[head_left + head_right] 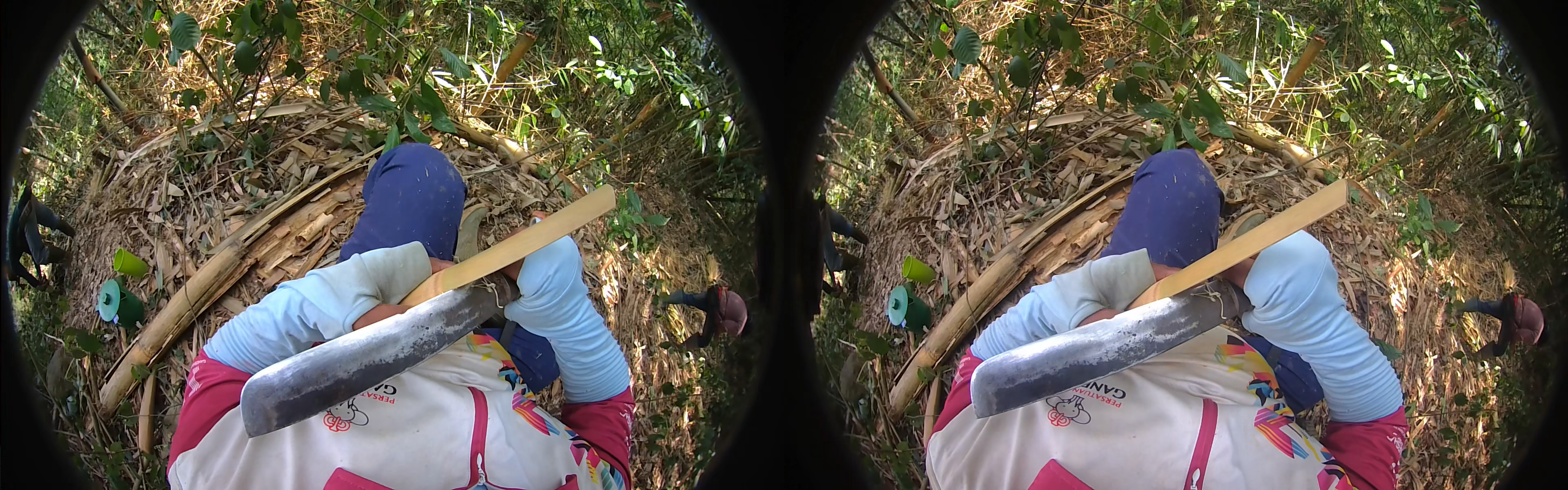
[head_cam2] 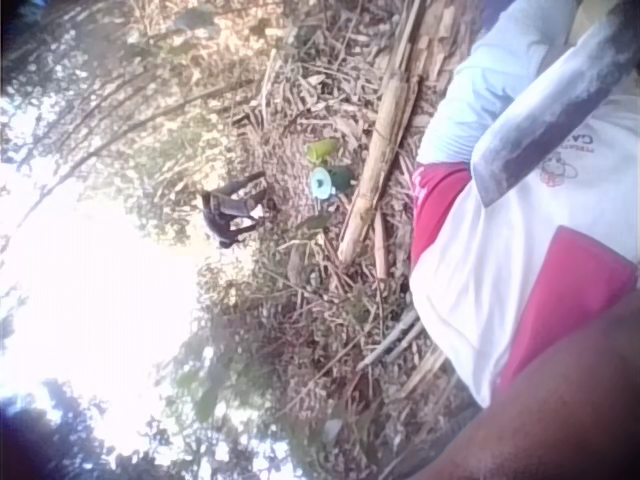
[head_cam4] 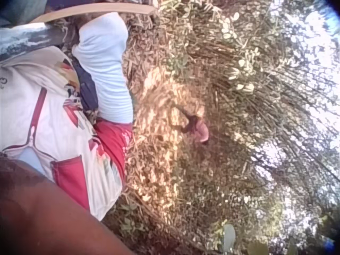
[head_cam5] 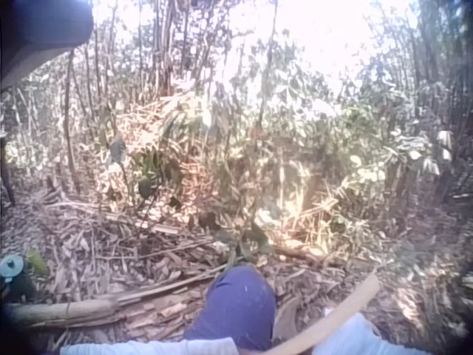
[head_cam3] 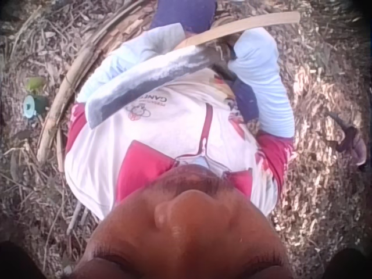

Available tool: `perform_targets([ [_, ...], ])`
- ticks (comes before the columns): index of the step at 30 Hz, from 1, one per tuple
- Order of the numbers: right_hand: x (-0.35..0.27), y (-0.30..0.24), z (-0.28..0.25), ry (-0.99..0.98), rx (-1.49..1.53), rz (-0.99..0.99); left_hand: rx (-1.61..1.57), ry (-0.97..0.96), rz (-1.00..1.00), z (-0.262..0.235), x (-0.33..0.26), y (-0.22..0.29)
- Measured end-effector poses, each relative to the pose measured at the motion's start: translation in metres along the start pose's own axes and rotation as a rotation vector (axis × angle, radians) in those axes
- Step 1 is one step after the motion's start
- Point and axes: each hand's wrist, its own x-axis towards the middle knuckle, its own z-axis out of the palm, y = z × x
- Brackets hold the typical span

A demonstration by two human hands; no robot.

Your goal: The person sits on the forest floor and uses a large machete to carve a piece of bamboo. They hold the bamboo vertically and repeatedly strike it with the blade to shape it, while another person works in the background.

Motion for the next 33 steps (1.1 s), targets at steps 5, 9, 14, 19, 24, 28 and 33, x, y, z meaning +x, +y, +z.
perform_targets([
  [5,-0.003,-0.008,-0.006,-0.113,0.088,-0.065,-0.247,0.117,-0.117,0.000,-0.005,-0.002],
  [9,-0.018,-0.003,0.012,-0.090,0.279,0.091,-0.430,0.229,-0.116,-0.005,-0.006,-0.016],
  [14,-0.058,0.010,0.053,0.192,0.866,0.587,-0.473,0.206,-0.060,-0.018,-0.004,-0.027],
  [19,-0.088,0.036,0.086,0.400,1.516,1.054,-0.489,0.205,-0.043,-0.020,-0.005,-0.024],
  [24,-0.123,0.062,0.109,0.411,1.565,1.320,-0.460,0.211,-0.029,-0.018,0.002,-0.023],
  [28,-0.128,0.056,0.105,0.649,1.385,1.183,-0.369,0.300,-0.037,-0.008,0.008,-0.020],
  [33,-0.106,0.039,0.075,0.695,1.210,0.737,-0.181,0.444,0.036,0.001,0.016,-0.031],
])
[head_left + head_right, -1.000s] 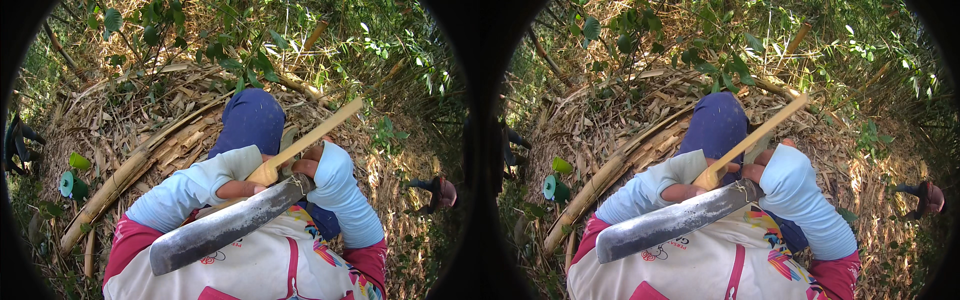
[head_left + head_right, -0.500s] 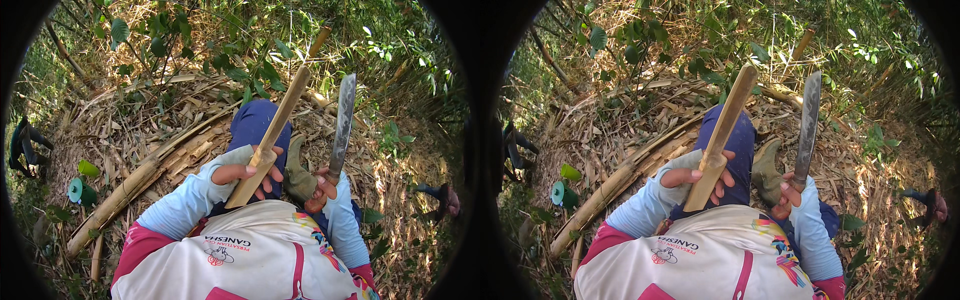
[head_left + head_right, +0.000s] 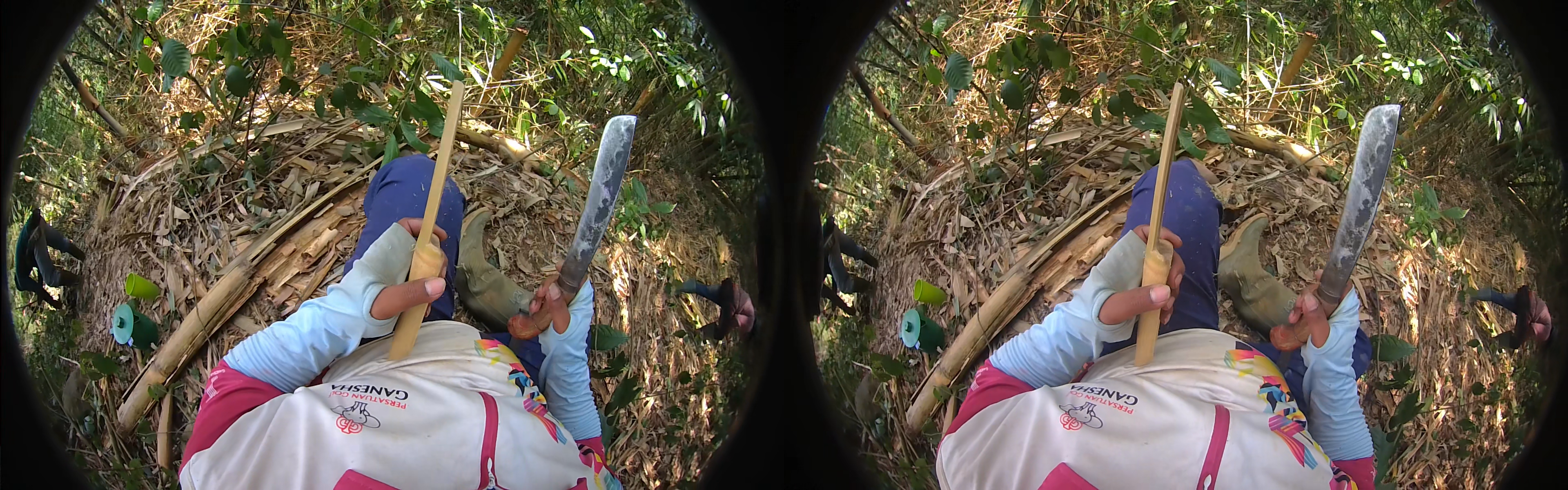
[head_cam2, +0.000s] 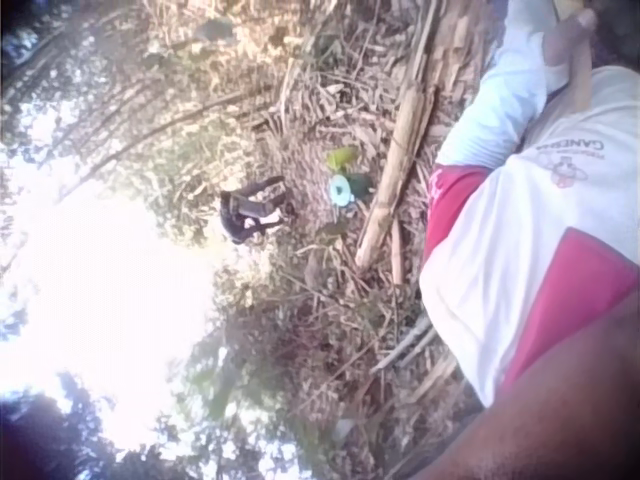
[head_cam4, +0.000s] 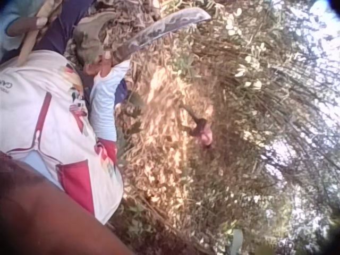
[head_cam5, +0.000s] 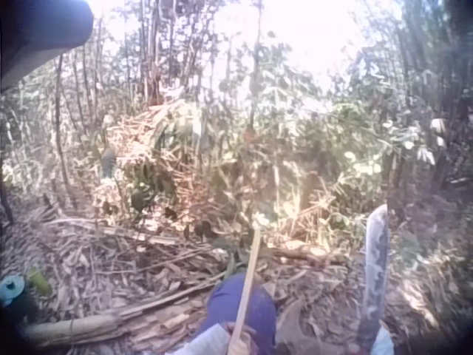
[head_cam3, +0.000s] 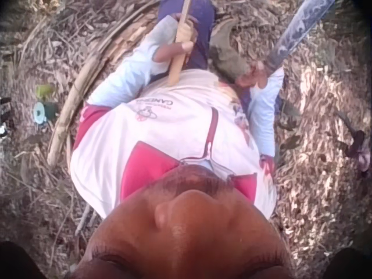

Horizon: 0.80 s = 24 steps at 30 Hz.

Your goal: The person sits on the forest floor and uses a large machete to carve a piece of bamboo. They hold the bamboo vertically and repeatedly strike it with the blade to shape it, while another person works in the background.

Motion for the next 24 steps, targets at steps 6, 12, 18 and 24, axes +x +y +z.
perform_targets([
  [6,-0.006,-0.005,0.021,-0.126,-0.160,0.079,0.132,0.183,0.051,0.008,0.001,-0.001],
  [12,-0.024,0.013,0.027,-0.164,-0.305,0.146,0.319,0.348,0.078,0.030,-0.001,0.004],
  [18,-0.028,0.017,0.024,-0.110,-0.281,0.174,0.377,0.344,0.181,0.026,-0.003,-0.011],
  [24,-0.025,0.024,0.017,-0.078,-0.262,0.238,0.395,0.340,0.143,0.025,-0.004,-0.006],
])
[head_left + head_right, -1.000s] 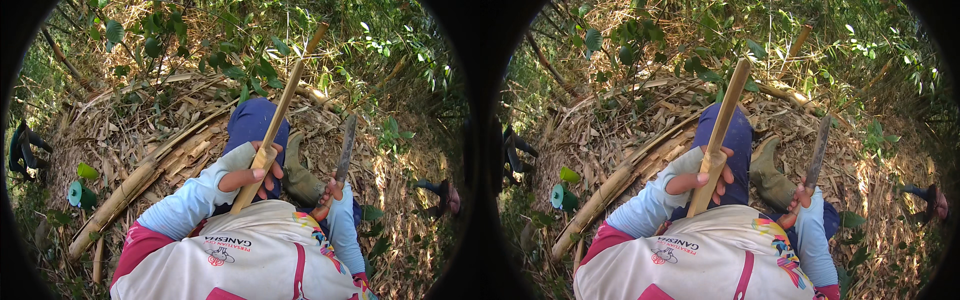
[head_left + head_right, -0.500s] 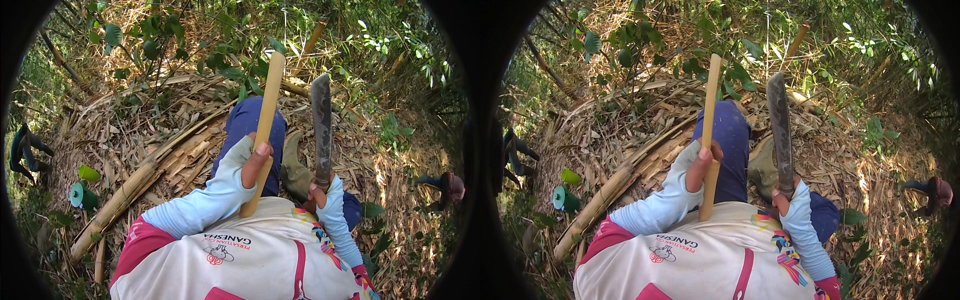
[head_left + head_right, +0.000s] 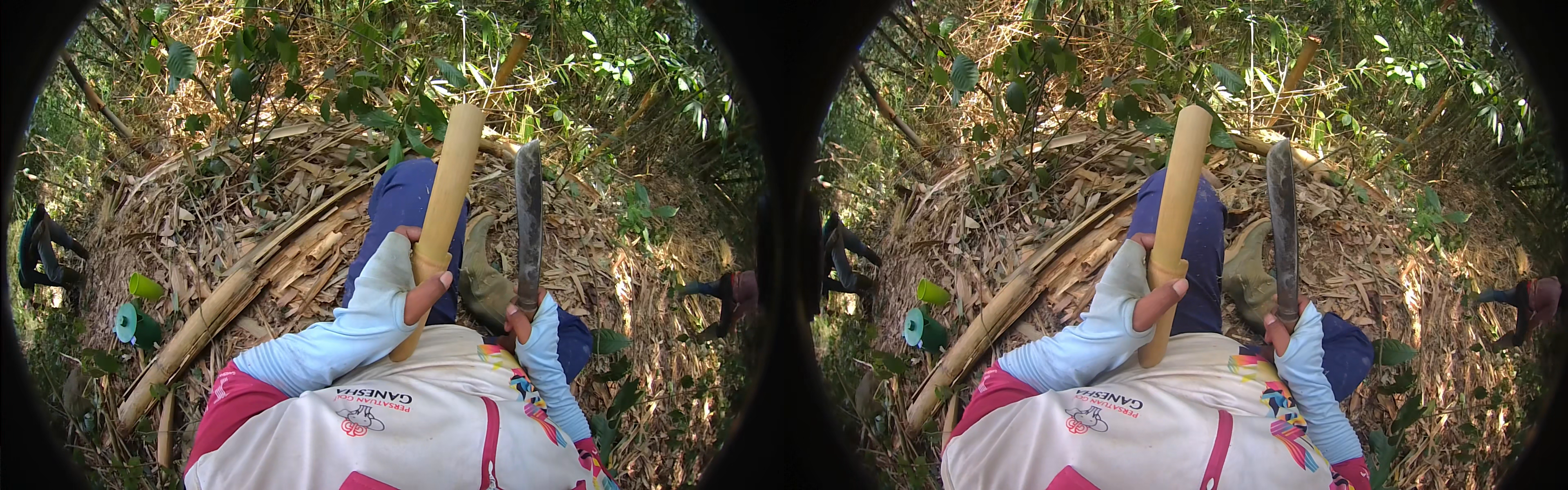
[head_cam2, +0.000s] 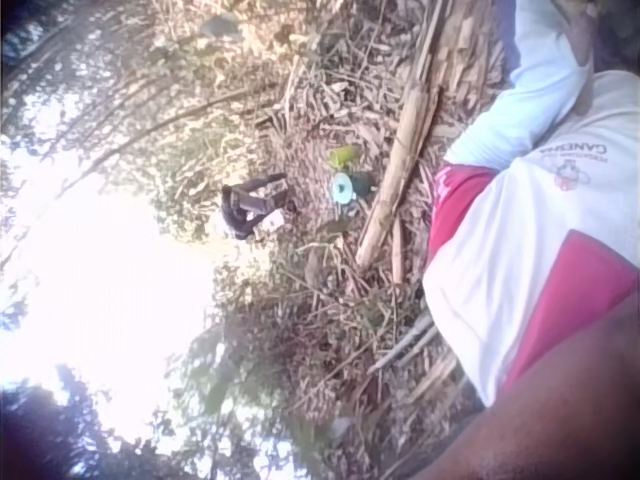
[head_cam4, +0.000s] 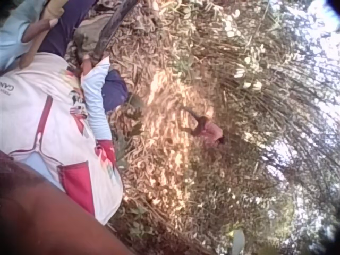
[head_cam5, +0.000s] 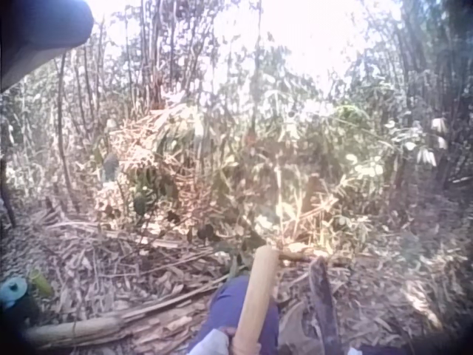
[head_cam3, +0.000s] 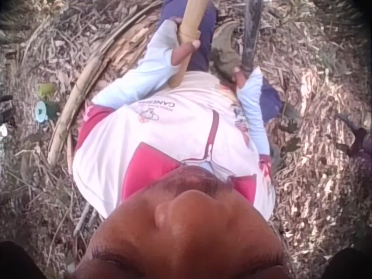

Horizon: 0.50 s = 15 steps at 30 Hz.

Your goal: The person sits on the forest floor and uses a large machete to carve a piece of bamboo. They hold the bamboo vertically and repeatedly strike it with the blade to shape it, while another person works in the background.

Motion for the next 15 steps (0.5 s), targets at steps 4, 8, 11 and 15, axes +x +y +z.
perform_targets([
  [4,0.001,-0.001,0.004,0.001,-0.023,-0.027,-0.005,0.007,-0.034,-0.004,0.000,-0.003],
  [8,0.001,-0.004,0.009,-0.012,-0.043,-0.041,-0.058,-0.009,-0.063,-0.008,0.002,-0.007],
  [11,0.004,0.002,0.006,-0.026,-0.047,-0.050,0.055,-0.018,-0.084,-0.012,0.005,-0.005],
  [15,0.004,0.002,0.001,0.041,0.043,0.026,-0.080,0.017,-0.024,-0.015,0.005,-0.031],
])
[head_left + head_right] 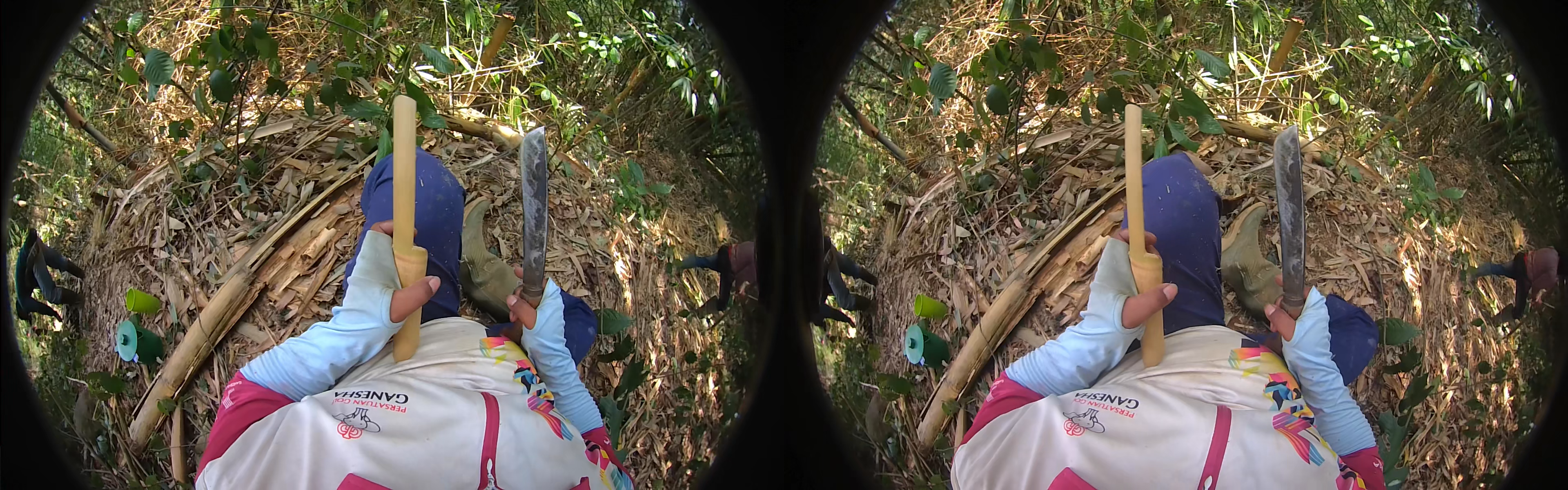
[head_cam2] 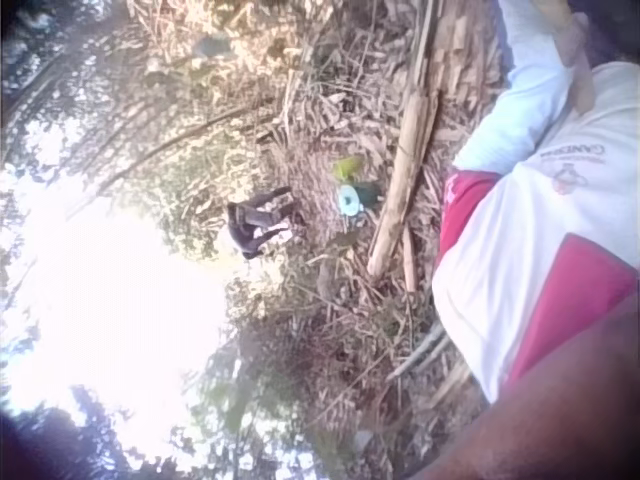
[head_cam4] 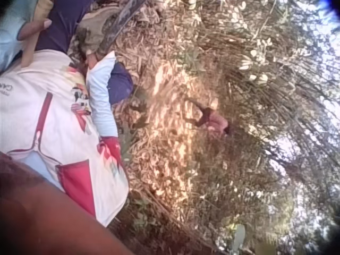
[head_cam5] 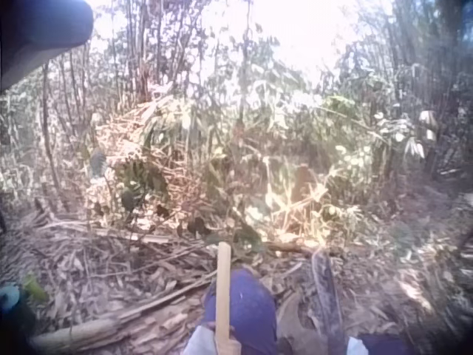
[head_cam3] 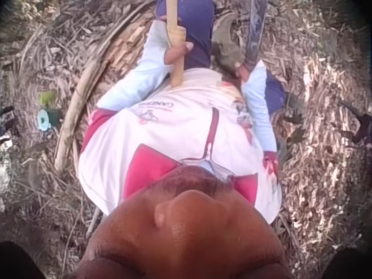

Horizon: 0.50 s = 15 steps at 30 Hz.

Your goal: The person sits on the forest floor and uses a large machete to carve a piece of bamboo. They hold the bamboo vertically and repeatedly strike it with the blade to shape it, while another person works in the background.

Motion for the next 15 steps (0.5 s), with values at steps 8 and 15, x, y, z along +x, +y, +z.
perform_targets([
  [8,-0.023,0.010,-0.024,0.136,0.386,0.226,-0.420,-0.130,-0.088,-0.016,-0.003,-0.002],
  [15,-0.044,0.000,-0.013,0.240,0.431,0.161,-0.543,-0.179,-0.113,-0.016,0.002,0.003],
])
